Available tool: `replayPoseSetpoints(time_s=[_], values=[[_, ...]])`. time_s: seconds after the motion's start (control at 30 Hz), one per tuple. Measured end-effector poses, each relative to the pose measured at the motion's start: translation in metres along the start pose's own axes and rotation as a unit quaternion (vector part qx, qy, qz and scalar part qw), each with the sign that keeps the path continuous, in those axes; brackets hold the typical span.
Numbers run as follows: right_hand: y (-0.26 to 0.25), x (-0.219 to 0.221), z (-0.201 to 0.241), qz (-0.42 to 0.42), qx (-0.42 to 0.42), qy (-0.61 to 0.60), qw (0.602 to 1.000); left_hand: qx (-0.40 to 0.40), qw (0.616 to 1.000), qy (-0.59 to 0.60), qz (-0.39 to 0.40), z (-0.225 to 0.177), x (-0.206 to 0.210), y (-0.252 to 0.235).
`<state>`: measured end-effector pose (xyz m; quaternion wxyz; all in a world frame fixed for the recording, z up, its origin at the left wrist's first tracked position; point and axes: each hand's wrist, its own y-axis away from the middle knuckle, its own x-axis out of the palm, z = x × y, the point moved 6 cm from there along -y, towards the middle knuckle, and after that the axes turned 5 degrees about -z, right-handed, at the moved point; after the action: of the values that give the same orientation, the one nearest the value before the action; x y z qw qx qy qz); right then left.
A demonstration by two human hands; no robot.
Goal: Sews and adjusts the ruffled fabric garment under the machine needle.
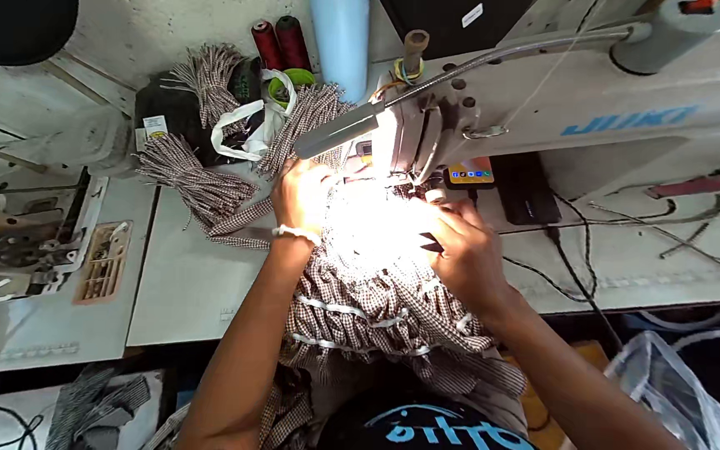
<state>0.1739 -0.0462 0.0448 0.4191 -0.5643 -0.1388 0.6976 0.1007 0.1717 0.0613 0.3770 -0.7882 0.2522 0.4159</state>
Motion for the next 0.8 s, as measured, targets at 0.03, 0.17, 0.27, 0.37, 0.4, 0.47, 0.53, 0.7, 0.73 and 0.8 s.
replayPoseSetpoints(time_s=[0.03, 0.17, 0.27, 0.37, 0.4, 0.47, 0.53, 0.7, 0.73, 0.8], values=[[-0.002, 0.000, 0.007, -0.002, -0.016, -0.012, 1.000, 0.030, 0.999, 0.004, -0.028, 0.000, -0.008, 0.012], [-0.006, 0.012, 0.029, 0.005, -0.054, -0.039, 0.998, 0.036, 0.996, 0.000, -0.083, 0.014, -0.026, 0.032], [-0.003, 0.018, 0.037, 0.024, -0.051, -0.042, 0.998, -0.042, 0.994, 0.003, -0.101, 0.031, -0.031, 0.012], [0.000, 0.016, 0.040, 0.031, -0.042, -0.041, 0.998, -0.075, 0.991, 0.025, -0.104, 0.039, -0.033, -0.002], [0.000, 0.014, 0.039, 0.028, -0.040, -0.039, 0.998, -0.070, 0.991, 0.029, -0.108, 0.036, -0.034, -0.002], [-0.003, 0.008, 0.037, 0.018, -0.037, -0.037, 0.998, -0.044, 0.993, 0.032, -0.108, 0.025, -0.036, 0.007], [-0.006, 0.005, 0.035, 0.009, -0.043, -0.039, 0.998, -0.010, 0.994, 0.028, -0.108, 0.017, -0.034, 0.017], [-0.005, 0.011, 0.045, 0.027, -0.054, -0.047, 0.997, -0.068, 0.998, 0.002, 0.017, 0.033, -0.010, -0.004], [-0.002, 0.013, 0.046, 0.035, -0.052, -0.051, 0.997, -0.090, 0.994, -0.015, 0.057, 0.039, -0.001, -0.011], [0.004, 0.014, 0.043, 0.042, -0.044, -0.052, 0.997, -0.117, 0.987, -0.040, 0.102, 0.049, 0.014, -0.020]])
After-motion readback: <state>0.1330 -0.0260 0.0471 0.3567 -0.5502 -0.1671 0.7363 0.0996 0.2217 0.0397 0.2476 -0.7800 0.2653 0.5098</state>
